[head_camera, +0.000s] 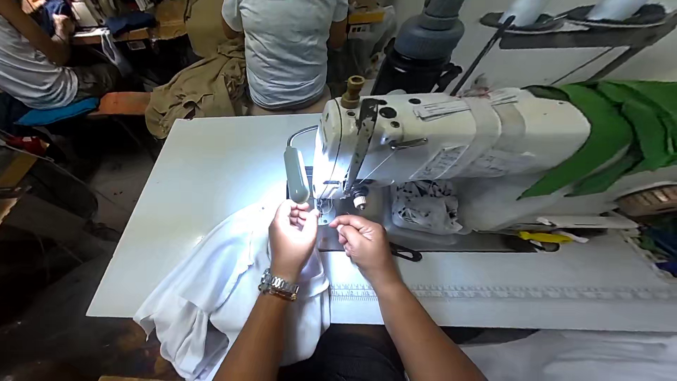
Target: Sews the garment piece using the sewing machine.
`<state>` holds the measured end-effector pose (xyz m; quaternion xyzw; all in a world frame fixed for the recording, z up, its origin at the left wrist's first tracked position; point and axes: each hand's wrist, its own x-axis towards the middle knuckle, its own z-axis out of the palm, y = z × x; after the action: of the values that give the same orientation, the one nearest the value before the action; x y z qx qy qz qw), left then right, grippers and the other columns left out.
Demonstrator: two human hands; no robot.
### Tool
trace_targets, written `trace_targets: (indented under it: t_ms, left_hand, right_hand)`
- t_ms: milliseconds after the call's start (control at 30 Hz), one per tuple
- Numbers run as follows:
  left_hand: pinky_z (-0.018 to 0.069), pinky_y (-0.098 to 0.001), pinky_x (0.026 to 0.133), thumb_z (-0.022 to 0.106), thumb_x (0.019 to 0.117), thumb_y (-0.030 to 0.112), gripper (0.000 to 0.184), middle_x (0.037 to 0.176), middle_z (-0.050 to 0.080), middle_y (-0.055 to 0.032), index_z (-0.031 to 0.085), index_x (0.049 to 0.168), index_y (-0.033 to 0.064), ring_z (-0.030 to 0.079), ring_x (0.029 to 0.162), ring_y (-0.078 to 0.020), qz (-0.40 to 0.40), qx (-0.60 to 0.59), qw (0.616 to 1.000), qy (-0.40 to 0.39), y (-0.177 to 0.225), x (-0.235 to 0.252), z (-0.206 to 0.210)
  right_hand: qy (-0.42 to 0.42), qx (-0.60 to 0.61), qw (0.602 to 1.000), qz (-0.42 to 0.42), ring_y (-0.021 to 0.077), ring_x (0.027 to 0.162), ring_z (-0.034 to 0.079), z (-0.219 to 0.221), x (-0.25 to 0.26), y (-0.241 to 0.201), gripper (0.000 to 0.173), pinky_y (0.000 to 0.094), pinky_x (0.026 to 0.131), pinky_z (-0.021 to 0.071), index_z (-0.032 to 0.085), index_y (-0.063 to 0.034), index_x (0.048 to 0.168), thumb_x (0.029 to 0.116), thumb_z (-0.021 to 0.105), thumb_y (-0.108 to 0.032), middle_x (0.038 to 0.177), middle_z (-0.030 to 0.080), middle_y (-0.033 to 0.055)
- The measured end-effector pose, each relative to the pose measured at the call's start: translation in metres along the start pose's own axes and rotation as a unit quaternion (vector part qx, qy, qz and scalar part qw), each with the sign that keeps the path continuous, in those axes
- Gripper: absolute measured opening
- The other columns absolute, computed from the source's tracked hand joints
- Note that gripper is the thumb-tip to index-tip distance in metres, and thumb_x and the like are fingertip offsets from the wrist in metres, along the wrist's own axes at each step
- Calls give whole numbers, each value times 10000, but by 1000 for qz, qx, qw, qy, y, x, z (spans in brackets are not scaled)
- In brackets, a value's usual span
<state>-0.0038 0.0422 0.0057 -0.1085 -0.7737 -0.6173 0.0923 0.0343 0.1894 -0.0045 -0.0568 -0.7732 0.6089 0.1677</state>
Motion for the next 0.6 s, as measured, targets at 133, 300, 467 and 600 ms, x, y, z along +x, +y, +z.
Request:
trace_targets:
  t_ms: [133, 300, 467, 600]
  left_hand:
    - [479, -221, 670, 587, 1018, 55, 118, 926, 635, -95, 603, 1115, -9, 565, 732, -92, -95, 96, 990, -45, 53, 3, -35]
    - [560, -347, 900, 581, 970, -14, 165, 1106, 710, -149, 696, 1089, -19, 694, 976, -193, 94, 122, 986, -70, -7, 9, -36]
    - [359, -648, 1043, 648, 947, 211, 361, 1469, 540, -62, 679, 1306, 194, 482, 1345, -350, 144, 378, 902, -147, -29, 31, -36]
    - [62, -784, 1148, 679, 929, 410, 388, 1459, 574, 35, 682, 1297, 285, 361, 1485, -305, 103, 432, 857, -263, -26, 62, -42]
  right_hand:
    - [4, 206, 978, -13, -39, 478, 501, -19, -4, 0, 297, 129, 446, 439, 736, -94, 954, 951, 453, -5, 648, 625, -104]
    - [78, 402, 912, -10, -24, 459, 505, -41, -9, -1, 384, 135, 445, 427, 724, -224, 862, 993, 392, -83, 620, 626, -111]
    - [104, 109, 989, 10, 31, 587, 571, -29, -24, -13, 274, 192, 532, 514, 666, -42, 1197, 1048, 442, -95, 812, 647, -29]
    - [-43, -250, 967, 22, 195, 737, 651, 5, -33, -24, 331, 416, 678, 577, 715, -37, 1166, 965, 718, -301, 913, 691, 93]
